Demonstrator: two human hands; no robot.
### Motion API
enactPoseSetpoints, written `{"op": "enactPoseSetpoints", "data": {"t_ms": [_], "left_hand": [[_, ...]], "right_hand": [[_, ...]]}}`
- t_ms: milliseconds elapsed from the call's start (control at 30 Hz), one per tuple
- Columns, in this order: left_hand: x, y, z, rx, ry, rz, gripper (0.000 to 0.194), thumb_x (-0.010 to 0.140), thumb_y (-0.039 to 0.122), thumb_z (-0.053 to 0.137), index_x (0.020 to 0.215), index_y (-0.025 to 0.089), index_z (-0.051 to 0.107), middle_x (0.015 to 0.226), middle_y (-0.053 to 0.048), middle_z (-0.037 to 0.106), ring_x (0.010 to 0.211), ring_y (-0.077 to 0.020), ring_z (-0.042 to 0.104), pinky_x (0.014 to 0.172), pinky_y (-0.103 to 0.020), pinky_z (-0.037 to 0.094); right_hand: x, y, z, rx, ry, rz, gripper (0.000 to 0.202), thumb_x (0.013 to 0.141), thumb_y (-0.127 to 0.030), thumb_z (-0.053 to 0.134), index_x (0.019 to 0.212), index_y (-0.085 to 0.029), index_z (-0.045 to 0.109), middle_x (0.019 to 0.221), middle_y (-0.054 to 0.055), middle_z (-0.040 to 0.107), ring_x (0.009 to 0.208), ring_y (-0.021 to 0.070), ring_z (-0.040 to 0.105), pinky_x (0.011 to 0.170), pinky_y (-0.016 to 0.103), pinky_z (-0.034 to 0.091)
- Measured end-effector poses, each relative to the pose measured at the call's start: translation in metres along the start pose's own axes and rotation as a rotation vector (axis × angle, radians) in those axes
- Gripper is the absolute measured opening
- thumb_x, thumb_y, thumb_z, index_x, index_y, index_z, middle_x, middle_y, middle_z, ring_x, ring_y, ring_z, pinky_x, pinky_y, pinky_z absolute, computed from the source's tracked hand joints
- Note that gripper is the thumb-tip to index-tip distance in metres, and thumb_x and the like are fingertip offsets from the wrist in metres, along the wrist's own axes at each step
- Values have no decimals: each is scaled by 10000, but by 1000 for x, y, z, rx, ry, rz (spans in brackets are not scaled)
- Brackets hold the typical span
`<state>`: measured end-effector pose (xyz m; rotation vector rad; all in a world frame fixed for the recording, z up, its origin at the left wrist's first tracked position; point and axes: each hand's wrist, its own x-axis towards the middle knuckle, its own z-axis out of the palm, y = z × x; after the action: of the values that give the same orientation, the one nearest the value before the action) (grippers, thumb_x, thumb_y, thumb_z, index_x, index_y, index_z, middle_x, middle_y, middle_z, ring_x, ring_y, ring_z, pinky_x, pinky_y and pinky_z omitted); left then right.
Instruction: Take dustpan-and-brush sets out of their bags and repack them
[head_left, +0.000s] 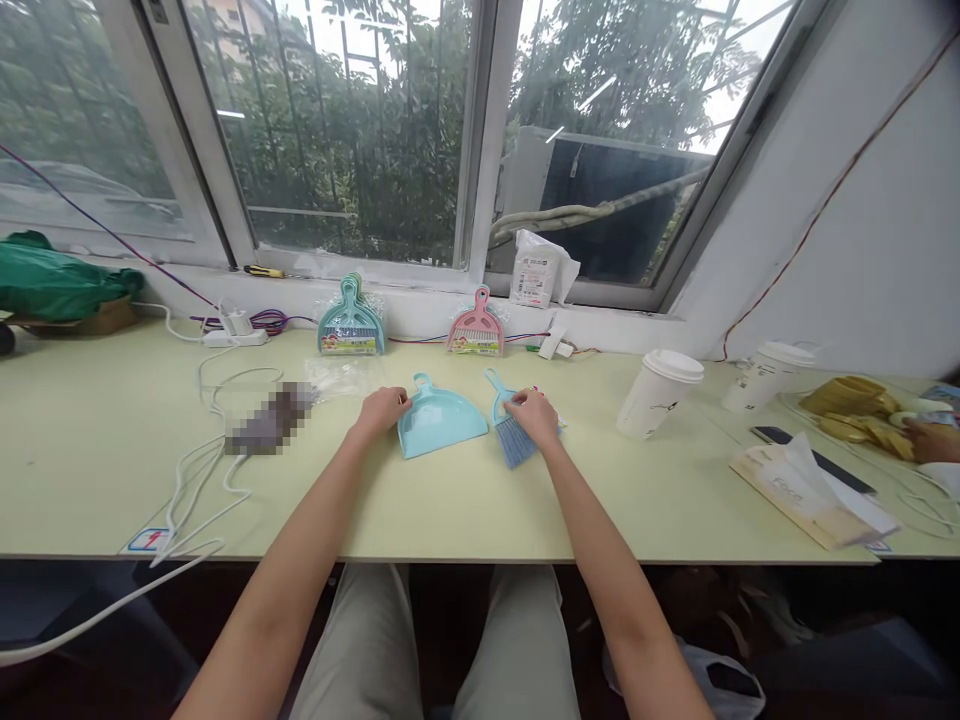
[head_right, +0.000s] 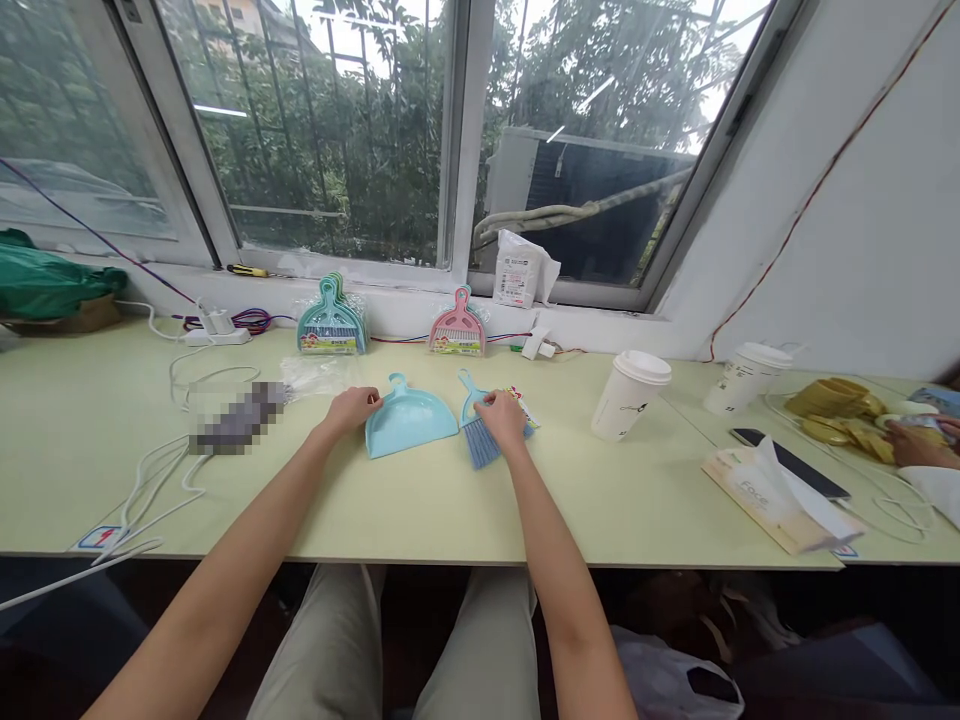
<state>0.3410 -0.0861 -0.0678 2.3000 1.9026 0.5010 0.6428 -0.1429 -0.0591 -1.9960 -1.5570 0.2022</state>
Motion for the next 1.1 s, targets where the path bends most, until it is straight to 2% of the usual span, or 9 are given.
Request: {"op": "enactPoseSetpoints", "data": {"t_ms": [67,233,333,500,633,800,933,1000,1100], "left_hand": [[-4,12,3,-47,-62,66,247,814,354,449,734,204,628,804,-72,686,767,-216,606,610,-278,369],[-26,65,18,-376,-293,495,398,892,457,382,701,189,606,725,-24,664,653,-149,573,659,-255,405],[-34,80,20,-321,-182,568,341,883,443,427,794,201,650,802,-42,661,726,-170,576,690,-265,409],[-25,65,15,-111,116,657,308,801,377,604,1072,233,630,1130,-110,584,1072,-260,513,891,-341,401],[-18,60,23,-102,57,765,211,854,209,535,1041,214,631,1096,-131,582,1061,-248,520,924,-361,382],[-23,72,32,-126,-60,690,232,870,95,437,937,183,642,942,-126,608,901,-218,567,848,-320,412],[-26,73,33,-104,-81,661,271,873,89,407,951,182,649,1004,-141,620,965,-245,569,877,-358,419],[-27,72,32,-195,-13,635,286,867,102,423,1024,192,645,1129,-150,602,1095,-271,532,953,-404,395],[-27,78,32,-472,182,479,432,837,160,518,1264,223,531,1384,-129,460,1324,-286,361,1078,-455,300]], "right_hand": [[-3,-5,1,53,2,-54,236,773,-413,610,907,-230,673,1034,29,679,973,189,609,759,273,422],[-15,-16,15,-27,-142,-277,168,818,-365,620,874,-215,673,1010,33,669,991,178,589,790,260,412],[-19,-17,17,-59,-155,-377,164,850,-361,608,906,-228,687,1057,39,650,1061,185,558,827,261,403],[-19,-15,15,-71,-195,-398,184,853,-389,619,944,-257,710,1092,33,646,1088,195,546,865,275,395],[-19,-16,18,-50,-208,-451,187,850,-395,623,955,-274,719,1109,17,655,1080,195,542,860,280,403],[-19,-19,20,-81,-226,-450,195,846,-394,621,961,-274,723,1106,4,671,1033,188,557,833,270,412],[-18,-21,19,-121,-229,-442,196,829,-394,624,953,-279,723,1093,3,683,1068,198,555,854,276,406],[-17,-22,19,-110,-215,-405,201,796,-413,644,920,-275,720,1074,1,691,1076,206,562,857,280,409],[-12,-24,20,-23,-164,-293,213,751,-430,668,883,-266,705,1048,-7,695,1025,202,595,854,280,424]]}}
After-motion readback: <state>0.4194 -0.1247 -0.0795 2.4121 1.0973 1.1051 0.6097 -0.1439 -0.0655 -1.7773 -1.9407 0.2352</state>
